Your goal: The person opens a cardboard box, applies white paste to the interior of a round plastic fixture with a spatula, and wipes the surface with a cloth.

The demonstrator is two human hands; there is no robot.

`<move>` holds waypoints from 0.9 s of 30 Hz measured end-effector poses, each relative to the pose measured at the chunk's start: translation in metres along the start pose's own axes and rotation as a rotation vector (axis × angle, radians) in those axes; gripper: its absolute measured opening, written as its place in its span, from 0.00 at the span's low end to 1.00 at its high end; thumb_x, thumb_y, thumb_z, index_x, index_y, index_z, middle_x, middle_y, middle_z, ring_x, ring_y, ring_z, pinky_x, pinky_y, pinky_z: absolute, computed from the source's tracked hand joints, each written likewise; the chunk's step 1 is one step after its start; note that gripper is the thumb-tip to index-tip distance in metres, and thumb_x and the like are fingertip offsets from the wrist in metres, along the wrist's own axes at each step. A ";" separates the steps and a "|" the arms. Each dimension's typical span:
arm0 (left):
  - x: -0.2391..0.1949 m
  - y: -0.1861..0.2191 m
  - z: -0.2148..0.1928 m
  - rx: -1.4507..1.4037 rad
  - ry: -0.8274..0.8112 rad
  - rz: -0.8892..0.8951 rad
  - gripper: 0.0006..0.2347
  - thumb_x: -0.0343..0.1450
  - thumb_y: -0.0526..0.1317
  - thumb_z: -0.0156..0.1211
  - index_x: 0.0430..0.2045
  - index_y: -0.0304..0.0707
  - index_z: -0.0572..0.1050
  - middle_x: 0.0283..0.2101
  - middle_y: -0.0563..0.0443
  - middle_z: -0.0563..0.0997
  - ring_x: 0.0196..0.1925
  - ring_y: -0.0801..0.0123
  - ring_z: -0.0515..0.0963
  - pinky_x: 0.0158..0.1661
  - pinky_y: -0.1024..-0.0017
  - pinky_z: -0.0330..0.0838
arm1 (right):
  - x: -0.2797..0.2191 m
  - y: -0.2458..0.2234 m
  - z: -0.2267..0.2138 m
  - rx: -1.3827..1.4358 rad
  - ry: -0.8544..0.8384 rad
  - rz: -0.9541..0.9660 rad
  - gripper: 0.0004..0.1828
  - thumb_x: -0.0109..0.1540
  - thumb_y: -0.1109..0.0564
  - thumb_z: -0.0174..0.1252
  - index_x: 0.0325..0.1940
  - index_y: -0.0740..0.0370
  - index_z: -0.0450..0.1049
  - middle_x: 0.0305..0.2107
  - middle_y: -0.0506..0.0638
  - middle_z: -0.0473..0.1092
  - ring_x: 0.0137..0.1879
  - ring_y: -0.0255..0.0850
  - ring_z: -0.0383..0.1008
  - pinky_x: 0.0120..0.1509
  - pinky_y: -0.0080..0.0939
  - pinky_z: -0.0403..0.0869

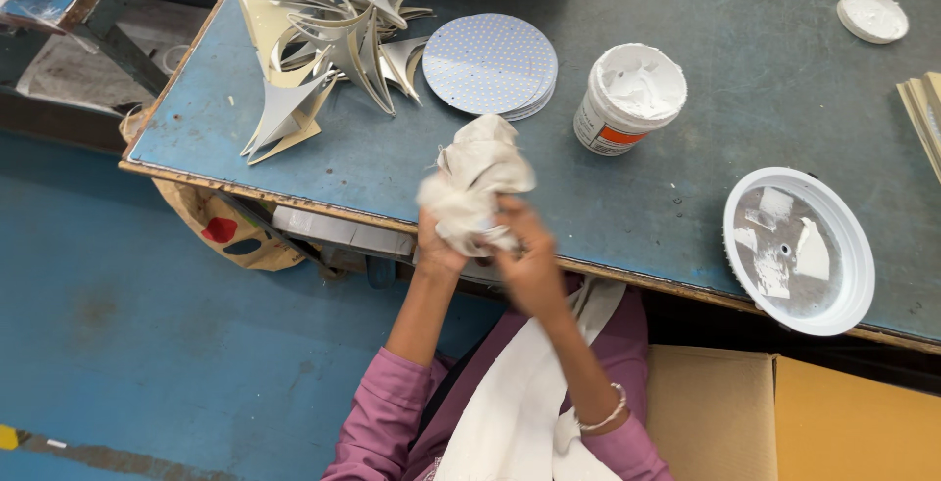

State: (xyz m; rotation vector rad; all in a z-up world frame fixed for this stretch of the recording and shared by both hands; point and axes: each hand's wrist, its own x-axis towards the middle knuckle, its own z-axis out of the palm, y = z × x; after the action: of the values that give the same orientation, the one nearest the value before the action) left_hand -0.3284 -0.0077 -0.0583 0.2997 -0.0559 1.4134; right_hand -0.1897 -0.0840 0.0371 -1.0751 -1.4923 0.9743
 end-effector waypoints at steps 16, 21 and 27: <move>-0.004 -0.022 -0.038 0.101 0.301 0.073 0.15 0.82 0.47 0.42 0.47 0.36 0.74 0.47 0.45 0.78 0.48 0.59 0.78 0.49 0.62 0.76 | 0.002 -0.026 0.018 -0.534 -0.102 -0.025 0.22 0.55 0.65 0.52 0.52 0.63 0.79 0.43 0.62 0.77 0.49 0.58 0.77 0.56 0.52 0.74; 0.001 -0.018 -0.001 0.028 0.549 0.057 0.18 0.79 0.55 0.46 0.41 0.38 0.73 0.43 0.47 0.79 0.45 0.61 0.80 0.48 0.64 0.78 | -0.001 -0.010 0.007 -0.272 0.005 -0.054 0.19 0.52 0.66 0.53 0.45 0.66 0.82 0.35 0.56 0.80 0.32 0.44 0.82 0.40 0.42 0.78; 0.012 0.006 0.047 0.282 0.350 -0.070 0.20 0.77 0.54 0.46 0.45 0.35 0.74 0.44 0.46 0.79 0.43 0.60 0.80 0.43 0.64 0.76 | 0.004 0.009 -0.009 0.168 -0.249 0.200 0.21 0.73 0.50 0.55 0.51 0.74 0.81 0.31 0.53 0.74 0.42 0.40 0.67 0.48 0.41 0.69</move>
State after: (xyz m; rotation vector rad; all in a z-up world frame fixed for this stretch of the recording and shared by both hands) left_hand -0.3261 -0.0068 -0.0093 0.2786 0.4398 1.3859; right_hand -0.1802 -0.0776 0.0312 -1.0231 -1.4883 1.3915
